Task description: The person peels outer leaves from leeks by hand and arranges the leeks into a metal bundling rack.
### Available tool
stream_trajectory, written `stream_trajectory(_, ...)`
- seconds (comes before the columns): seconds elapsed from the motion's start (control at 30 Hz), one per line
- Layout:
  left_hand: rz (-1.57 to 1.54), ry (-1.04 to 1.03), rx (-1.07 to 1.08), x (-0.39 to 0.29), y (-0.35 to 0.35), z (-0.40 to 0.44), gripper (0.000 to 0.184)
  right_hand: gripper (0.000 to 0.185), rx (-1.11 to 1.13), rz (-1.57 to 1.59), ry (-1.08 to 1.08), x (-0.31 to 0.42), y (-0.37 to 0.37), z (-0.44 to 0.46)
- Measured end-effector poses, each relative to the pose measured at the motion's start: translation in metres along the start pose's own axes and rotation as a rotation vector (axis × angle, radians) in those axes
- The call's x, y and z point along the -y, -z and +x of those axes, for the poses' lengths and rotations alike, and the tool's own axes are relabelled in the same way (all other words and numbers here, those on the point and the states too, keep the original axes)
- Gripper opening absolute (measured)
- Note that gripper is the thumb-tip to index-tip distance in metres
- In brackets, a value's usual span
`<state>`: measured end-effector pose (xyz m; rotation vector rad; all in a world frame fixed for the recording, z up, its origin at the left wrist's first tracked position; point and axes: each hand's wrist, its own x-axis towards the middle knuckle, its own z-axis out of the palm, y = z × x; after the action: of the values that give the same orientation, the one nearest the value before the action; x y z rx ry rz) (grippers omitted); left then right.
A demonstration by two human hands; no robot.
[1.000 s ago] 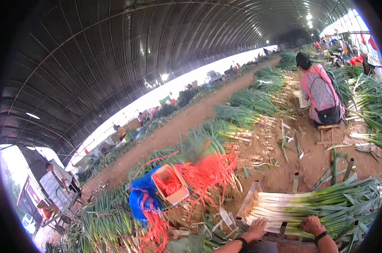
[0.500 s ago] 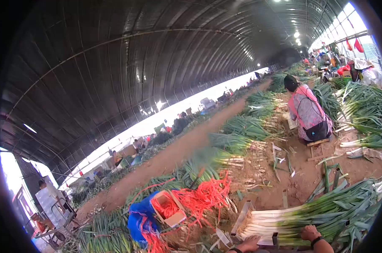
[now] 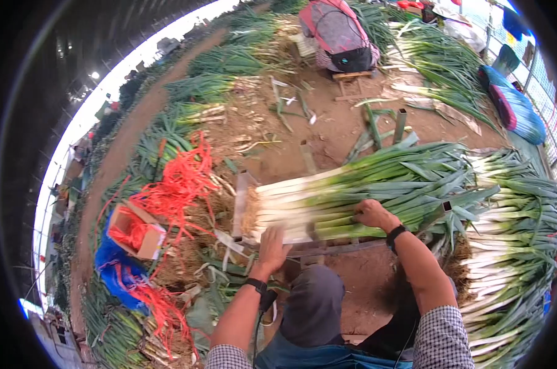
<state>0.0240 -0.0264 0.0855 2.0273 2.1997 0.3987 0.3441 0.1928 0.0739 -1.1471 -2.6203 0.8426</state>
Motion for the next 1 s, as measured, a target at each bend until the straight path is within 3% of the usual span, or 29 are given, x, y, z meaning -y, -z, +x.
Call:
stream_trajectory(0.07,-0.073,-0.055,-0.013,-0.002,-0.012,0.017,0.066,0.024,-0.022,0.083,0.010,0.006,0.004,-0.006)
stream_trajectory(0.17,-0.177,-0.169,-0.031,0.011,-0.039,0.024,0.047,0.017,-0.142,-0.027,0.098,0.006,-0.008,-0.014)
stream_trajectory(0.23,-0.229,-0.165,-0.071,0.015,-0.037,0.022,0.044,0.011,-0.105,-0.287,0.269,0.003,-0.024,-0.020)
stream_trajectory(0.3,-0.242,-0.166,-0.098,0.019,-0.045,0.020,0.043,0.012,-0.007,-0.498,0.230,0.008,-0.032,-0.026)
stream_trajectory(0.33,-0.242,-0.176,-0.105,0.023,-0.049,0.022,0.043,0.014,-0.087,-0.599,0.273,0.026,-0.017,-0.036)
stream_trajectory(0.47,-0.234,-0.151,-0.062,0.014,-0.034,0.024,0.041,0.026,-0.354,-0.401,0.217,0.045,0.004,-0.049)
stream_trajectory(0.6,-0.192,-0.157,-0.087,0.017,-0.038,0.024,0.042,0.033,-0.335,-0.420,0.187,0.053,0.011,-0.062)
stream_trajectory(0.73,-0.229,-0.168,-0.075,0.027,-0.058,0.026,0.040,0.021,-0.271,-0.529,0.241,0.014,-0.018,-0.069)
stream_trajectory(0.77,-0.170,-0.230,-0.066,0.032,-0.061,0.025,0.038,0.025,-0.198,-0.515,0.212,0.008,-0.021,-0.065)
stream_trajectory(0.8,-0.217,-0.138,0.025,0.027,-0.049,0.025,0.038,0.036,-0.025,-0.419,0.043,0.041,0.000,-0.061)
stream_trajectory(0.83,-0.151,-0.133,0.022,0.026,-0.050,0.026,0.040,0.047,-0.213,-0.394,0.160,0.043,-0.001,-0.062)
stream_trajectory(0.87,-0.098,-0.174,-0.025,0.024,-0.041,0.032,0.046,0.054,-0.193,-0.420,0.157,0.047,0.004,-0.059)
stream_trajectory(0.9,-0.070,-0.135,0.167,0.022,-0.027,0.041,0.047,0.056,-0.171,-0.428,0.171,0.048,0.007,-0.056)
stream_trajectory(1.0,-0.075,-0.154,0.254,0.024,-0.009,0.048,0.049,0.057,-0.175,-0.431,0.202,0.044,0.007,-0.057)
